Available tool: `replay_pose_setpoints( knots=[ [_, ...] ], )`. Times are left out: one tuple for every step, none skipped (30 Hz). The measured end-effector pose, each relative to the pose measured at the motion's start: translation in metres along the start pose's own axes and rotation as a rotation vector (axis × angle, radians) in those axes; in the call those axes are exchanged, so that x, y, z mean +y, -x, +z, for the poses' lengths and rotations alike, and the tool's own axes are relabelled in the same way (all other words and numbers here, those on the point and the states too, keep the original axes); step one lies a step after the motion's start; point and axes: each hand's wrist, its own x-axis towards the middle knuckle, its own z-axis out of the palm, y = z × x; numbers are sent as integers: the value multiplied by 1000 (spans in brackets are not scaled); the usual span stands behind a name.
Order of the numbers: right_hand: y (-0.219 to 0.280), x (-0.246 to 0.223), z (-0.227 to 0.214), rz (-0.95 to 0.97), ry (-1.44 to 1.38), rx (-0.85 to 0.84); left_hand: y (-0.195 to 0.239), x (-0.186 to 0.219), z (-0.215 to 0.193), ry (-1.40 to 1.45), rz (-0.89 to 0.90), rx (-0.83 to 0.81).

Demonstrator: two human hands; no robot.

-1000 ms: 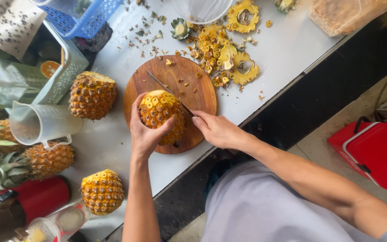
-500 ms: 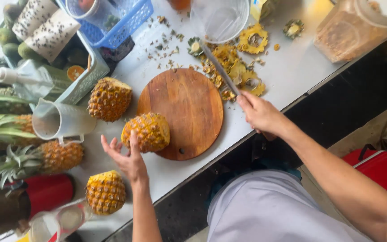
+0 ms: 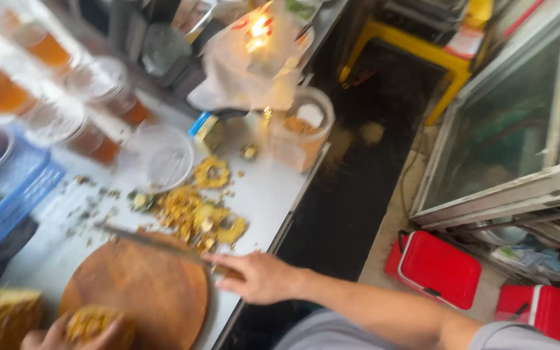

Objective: The recorder is peeling multiple pineapples at a food stall.

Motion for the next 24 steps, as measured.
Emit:
replay_pose_setpoints(
  knots=[
    [1,-7,6,6,33,74,35,42,-32,-74,-109,-66],
    [5,-12,12,-19,3,2,42,54,-44,-107,-179,-91],
    [6,-17,18,74,27,63,53,67,-54,78,-107,80],
    [4,-23,22,172,55,125,64,82,-66,264,-38,268],
    [5,-26,36,150,29,54,75,75,-74,220,-101,249],
    [5,-27,43,176,22,121,70,76,-78,310,-32,214],
    [3,-26,48,204,15,188,63,79,-82,401,36,178],
    [4,-33,56,203,8,171,59,71,-79,393,22,171],
    [5,-40,63,230,7,199,55,65,-77,430,107,119],
    [7,-45,68,263,6,237,47,62,-73,472,205,64],
    [7,-42,81,268,0,232,47,58,-73,468,202,55],
    [9,-37,88,209,29,259,45,61,-72,729,219,-144],
    [11,-32,95,150,59,285,43,66,-71,986,231,-348],
    [13,-40,100,160,55,286,47,72,-73,984,232,-359],
    [15,-48,105,203,54,291,51,80,-76,889,162,-324],
    [17,-55,108,243,55,296,55,88,-79,792,91,-286],
    [17,-56,109,249,53,296,60,95,-74,791,93,-293],
    [18,-58,109,223,94,313,64,103,-68,748,74,-158],
    [18,-58,108,196,135,330,69,111,-63,702,56,-25],
    [16,-57,107,197,130,327,72,115,-65,698,54,-28],
    [15,-55,104,189,176,326,75,120,-66,703,15,32],
    [13,-52,100,178,225,323,79,127,-67,708,-28,93],
    [15,-50,97,178,224,317,80,130,-68,706,-33,92],
    [16,-47,94,170,227,300,82,133,-69,686,-33,115]
  ],
)
